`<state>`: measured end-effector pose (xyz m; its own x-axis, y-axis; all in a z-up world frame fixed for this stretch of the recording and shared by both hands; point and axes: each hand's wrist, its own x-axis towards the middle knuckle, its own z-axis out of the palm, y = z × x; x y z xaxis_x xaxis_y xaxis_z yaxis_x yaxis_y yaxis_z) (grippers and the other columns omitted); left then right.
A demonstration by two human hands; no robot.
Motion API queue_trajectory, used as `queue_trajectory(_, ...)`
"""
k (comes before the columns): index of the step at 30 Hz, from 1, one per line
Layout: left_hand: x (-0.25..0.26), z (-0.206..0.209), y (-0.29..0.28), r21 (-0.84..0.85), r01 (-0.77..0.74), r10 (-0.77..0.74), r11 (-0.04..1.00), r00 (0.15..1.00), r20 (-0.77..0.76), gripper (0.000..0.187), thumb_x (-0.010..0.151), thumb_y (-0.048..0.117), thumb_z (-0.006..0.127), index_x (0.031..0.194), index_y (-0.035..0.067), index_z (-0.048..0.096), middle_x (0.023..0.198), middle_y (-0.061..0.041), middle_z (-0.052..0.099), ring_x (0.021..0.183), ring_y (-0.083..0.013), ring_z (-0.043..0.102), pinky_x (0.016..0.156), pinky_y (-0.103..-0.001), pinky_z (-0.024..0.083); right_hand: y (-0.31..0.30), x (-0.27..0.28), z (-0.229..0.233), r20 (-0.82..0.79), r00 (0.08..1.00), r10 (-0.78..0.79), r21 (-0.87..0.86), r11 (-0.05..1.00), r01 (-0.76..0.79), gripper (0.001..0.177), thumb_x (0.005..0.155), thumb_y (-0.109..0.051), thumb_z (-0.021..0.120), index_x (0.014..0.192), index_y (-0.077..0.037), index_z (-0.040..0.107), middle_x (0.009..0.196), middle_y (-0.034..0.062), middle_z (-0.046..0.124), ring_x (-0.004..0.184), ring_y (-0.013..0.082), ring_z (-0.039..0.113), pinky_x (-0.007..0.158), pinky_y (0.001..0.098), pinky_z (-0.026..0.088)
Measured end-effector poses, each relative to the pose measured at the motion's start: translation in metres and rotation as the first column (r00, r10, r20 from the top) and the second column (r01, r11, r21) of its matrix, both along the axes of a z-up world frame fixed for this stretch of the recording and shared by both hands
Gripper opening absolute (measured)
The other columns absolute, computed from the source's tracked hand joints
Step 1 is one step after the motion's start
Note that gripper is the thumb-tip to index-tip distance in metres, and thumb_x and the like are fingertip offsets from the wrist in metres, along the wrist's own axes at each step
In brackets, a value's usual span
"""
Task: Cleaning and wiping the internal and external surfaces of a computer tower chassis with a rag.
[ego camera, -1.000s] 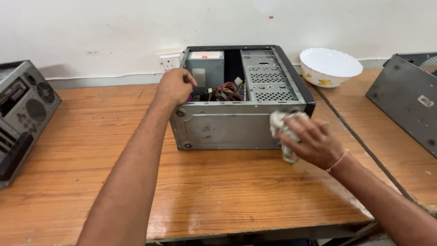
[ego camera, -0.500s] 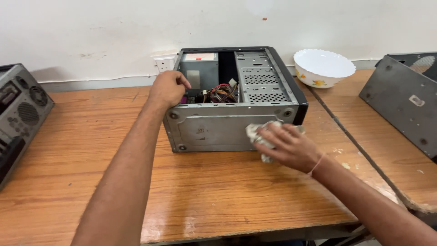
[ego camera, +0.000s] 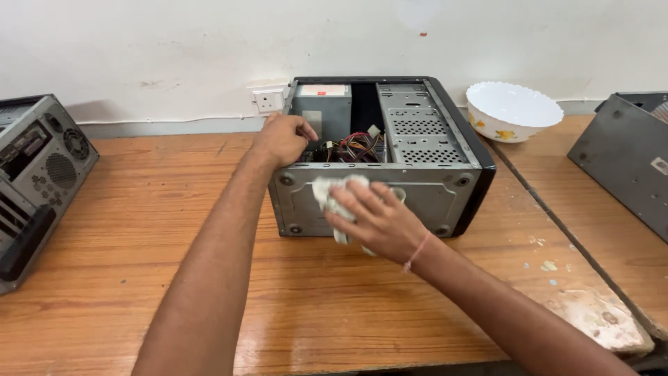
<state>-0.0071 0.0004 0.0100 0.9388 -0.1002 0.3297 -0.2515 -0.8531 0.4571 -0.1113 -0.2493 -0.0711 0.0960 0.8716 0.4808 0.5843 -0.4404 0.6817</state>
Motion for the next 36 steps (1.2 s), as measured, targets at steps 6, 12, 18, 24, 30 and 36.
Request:
queue_trajectory(6,-0.011,0.007,-0.002,-0.187,0.004,-0.013,0.982,0.999,-0.045,0.019,0.091,0.016,0.062,0.096,0.015,0.081,0.108,-0.006,0.071,0.109,-0.0210,0.065,0.099,-0.039,0.050,0.050,0.001,0.010,0.109,0.994,-0.023,0.074,0.997,0.015,0.049,0.091,-0.021,0.070,0.138,-0.025,0.059,0.145,0.0092,0.057,0.132,0.0255,0.053,0.106,0.0429,0.049)
queue_trajectory(12,0.020,-0.013,0.007,-0.272,0.081,-0.070,0.959,0.996,0.049,0.026,0.092,0.025,0.060,0.098,0.010,0.081,0.106,-0.011,0.080,0.105,-0.0226,0.074,0.101,-0.036,0.055,0.075,-0.014,0.003,0.043,0.997,0.064,-0.032,0.998,-0.063,0.041,0.091,-0.026,0.064,0.132,-0.027,0.061,0.139,0.0076,0.058,0.127,0.0255,0.054,0.097,0.0429,0.050)
queue_trajectory(18,-0.015,0.011,-0.010,-0.042,-0.055,0.051,0.998,0.995,-0.089,0.037,0.090,0.047,0.066,0.106,0.016,0.079,0.118,-0.009,0.074,0.139,-0.0337,0.043,0.115,-0.045,0.037,0.088,-0.007,0.008,0.059,0.994,0.094,0.072,0.993,-0.098,0.037,0.096,-0.030,0.063,0.132,-0.021,0.062,0.139,0.0100,0.057,0.125,0.0288,0.055,0.093,0.0448,0.048)
queue_trajectory(24,-0.008,0.007,-0.009,0.107,-0.092,0.102,0.990,0.991,-0.090,0.039,0.088,0.051,0.067,0.107,0.019,0.076,0.121,-0.005,0.073,0.145,-0.0369,0.035,0.115,-0.050,0.034,0.080,-0.009,-0.018,-0.007,0.994,0.112,-0.138,0.984,-0.112,0.038,0.094,-0.028,0.065,0.131,-0.019,0.064,0.144,0.0100,0.056,0.128,0.0266,0.054,0.097,0.0382,0.048)
queue_trajectory(30,0.008,-0.007,-0.002,0.147,-0.038,0.043,0.988,0.999,-0.030,0.039,0.091,0.050,0.066,0.105,0.016,0.078,0.112,-0.010,0.076,0.129,-0.0332,0.056,0.121,-0.045,0.035,0.049,-0.021,0.031,0.044,0.997,0.061,0.219,0.973,-0.069,0.028,0.099,-0.021,0.069,0.126,-0.022,0.064,0.138,0.0061,0.057,0.129,0.0257,0.055,0.101,0.0423,0.050)
queue_trajectory(36,-0.008,0.005,-0.006,0.099,-0.039,0.041,0.994,0.999,-0.016,0.036,0.089,0.044,0.069,0.101,0.012,0.078,0.108,-0.009,0.076,0.129,-0.0319,0.049,0.109,-0.044,0.043,-0.023,-0.001,-0.002,0.036,0.998,0.052,-0.135,0.990,-0.047,0.040,0.089,-0.023,0.072,0.128,-0.023,0.065,0.139,0.0072,0.058,0.124,0.0258,0.055,0.095,0.0398,0.050)
